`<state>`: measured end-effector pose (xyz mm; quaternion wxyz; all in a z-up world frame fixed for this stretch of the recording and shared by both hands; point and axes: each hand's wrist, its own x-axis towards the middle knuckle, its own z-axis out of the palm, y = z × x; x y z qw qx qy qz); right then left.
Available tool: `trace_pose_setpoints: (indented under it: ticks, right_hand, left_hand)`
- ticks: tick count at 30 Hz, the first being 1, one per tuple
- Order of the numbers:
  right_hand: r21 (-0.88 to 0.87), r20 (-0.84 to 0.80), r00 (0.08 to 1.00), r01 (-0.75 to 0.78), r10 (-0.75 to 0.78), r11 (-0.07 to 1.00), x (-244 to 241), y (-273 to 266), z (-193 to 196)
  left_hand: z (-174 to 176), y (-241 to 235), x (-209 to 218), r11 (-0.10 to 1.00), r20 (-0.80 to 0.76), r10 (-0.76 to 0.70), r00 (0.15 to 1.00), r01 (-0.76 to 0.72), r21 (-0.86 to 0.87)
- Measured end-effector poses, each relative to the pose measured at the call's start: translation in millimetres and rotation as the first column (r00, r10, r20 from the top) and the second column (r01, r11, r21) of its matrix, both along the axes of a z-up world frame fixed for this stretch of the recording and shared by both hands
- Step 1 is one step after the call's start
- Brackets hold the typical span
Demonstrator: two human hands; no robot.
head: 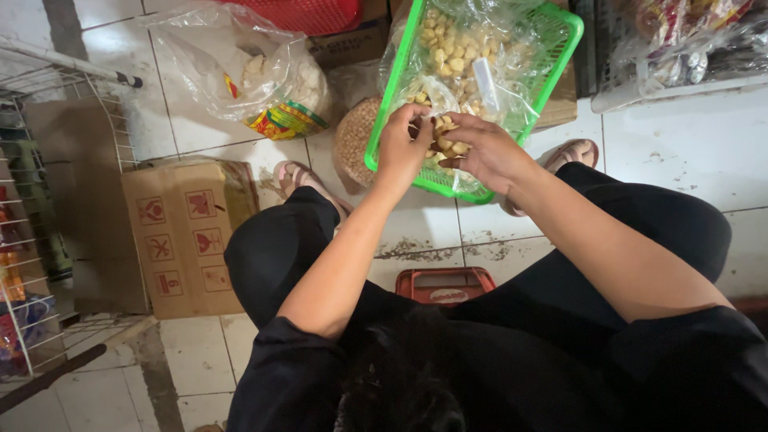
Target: The person places snacks or dried food items into small plastic bags by hand and seals them.
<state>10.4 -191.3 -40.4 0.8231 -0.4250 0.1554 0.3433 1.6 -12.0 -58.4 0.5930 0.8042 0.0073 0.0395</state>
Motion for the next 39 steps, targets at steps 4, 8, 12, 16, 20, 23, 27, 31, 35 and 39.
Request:
trace_pose_setpoints:
  ticks: [4, 8, 12, 16, 20, 23, 27, 31, 35, 39]
  right_hand:
    - [-0.004, -0.03, 0.999, -0.028, 0.028, 1.0, 1.7, -0.5, 9.0]
    - [0.023, -0.063, 0.997, -0.041, 0.043, 0.999, 2.8, 0.8, 9.4]
    - [0.01, -0.049, 0.999, -0.024, 0.024, 1.0, 5.7, -0.2, 1.9]
    - [-0.043, -0.027, 1.0, 0.015, -0.016, 0.999, 6.7, -2.2, 0.5]
    - [-0.008, -0.022, 1.0, 0.002, -0.002, 1.0, 7.3, -4.0, 1.4]
    - [-0.01, -0.006, 0.999, -0.035, 0.035, 0.999, 6.8, -3.7, 3.6]
    - [-0.038, 0.059, 0.996, -0.07, 0.072, 0.997, 4.8, -3.8, 9.0]
    - [-0.066, 0.024, 0.998, -0.054, 0.056, 0.996, 4.6, -2.7, 11.6]
    - [-0.065, 0.044, 0.994, -0.095, 0.098, 0.993, 4.7, -5.7, 7.9]
    - [-0.102, 0.049, 0.991, -0.117, 0.122, 0.988, 3.7, -4.0, -3.5]
  left_hand:
    - [-3.9, 3.2, -1.0, 0.999, -0.022, 0.003, 1.0, -0.002, 0.038]
    - [-8.3, 5.7, -0.1, 0.996, 0.033, -0.012, 0.999, 0.009, 0.086]
    - [-5.2, 5.1, -2.7, 0.998, 0.02, -0.028, 0.999, 0.027, 0.06]
    - [1.6, 3.9, -1.2, 0.996, -0.075, -0.046, 0.996, 0.051, 0.067]
    - [2.1, 1.2, -2.2, 0.995, -0.1, -0.033, 0.994, 0.042, 0.089]
    - [-1.3, 2.1, -2.3, 0.995, -0.067, -0.027, 0.997, 0.033, 0.095]
    - [-5.2, 5.1, -2.2, 0.994, -0.04, -0.033, 0.999, 0.037, 0.1]
    - [-9.0, 5.0, -2.0, 0.993, -0.021, -0.003, 1.0, 0.006, 0.121]
    - [-9.9, 8.1, -0.8, 0.99, 0.026, -0.016, 1.0, 0.012, 0.138]
    - [-3.7, 8.7, -2.9, 0.997, -0.053, -0.022, 0.998, 0.026, 0.076]
